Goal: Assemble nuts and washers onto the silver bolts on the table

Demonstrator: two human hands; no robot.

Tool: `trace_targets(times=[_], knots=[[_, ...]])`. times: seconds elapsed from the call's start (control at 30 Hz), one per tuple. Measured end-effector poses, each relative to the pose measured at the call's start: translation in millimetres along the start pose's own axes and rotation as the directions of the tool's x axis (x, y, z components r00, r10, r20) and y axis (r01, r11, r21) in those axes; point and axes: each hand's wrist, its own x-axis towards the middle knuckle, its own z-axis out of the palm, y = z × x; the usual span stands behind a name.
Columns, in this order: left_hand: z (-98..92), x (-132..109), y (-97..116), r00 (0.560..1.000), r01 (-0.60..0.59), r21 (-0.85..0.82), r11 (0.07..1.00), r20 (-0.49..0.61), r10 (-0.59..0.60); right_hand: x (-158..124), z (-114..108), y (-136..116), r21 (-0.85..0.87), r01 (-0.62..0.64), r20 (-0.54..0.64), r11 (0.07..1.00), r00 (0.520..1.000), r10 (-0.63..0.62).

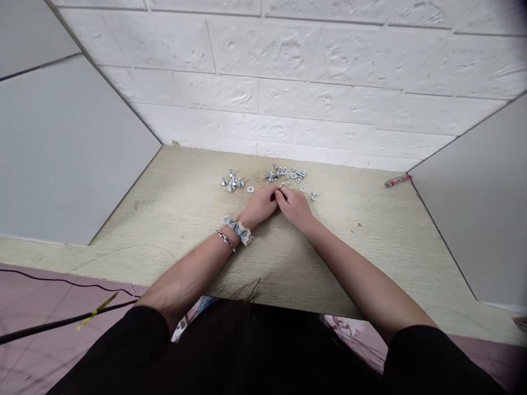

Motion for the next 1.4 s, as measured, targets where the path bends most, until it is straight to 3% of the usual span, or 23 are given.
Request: trace_targets(times=[1.4], knots=[[-0.1,0.7,-1.4,1.0,-0.018,-0.028,0.999,0.013,0.019,0.4,-1.4,-1.3,0.021,0.001,0.009,1.0,1.0,-0.001]])
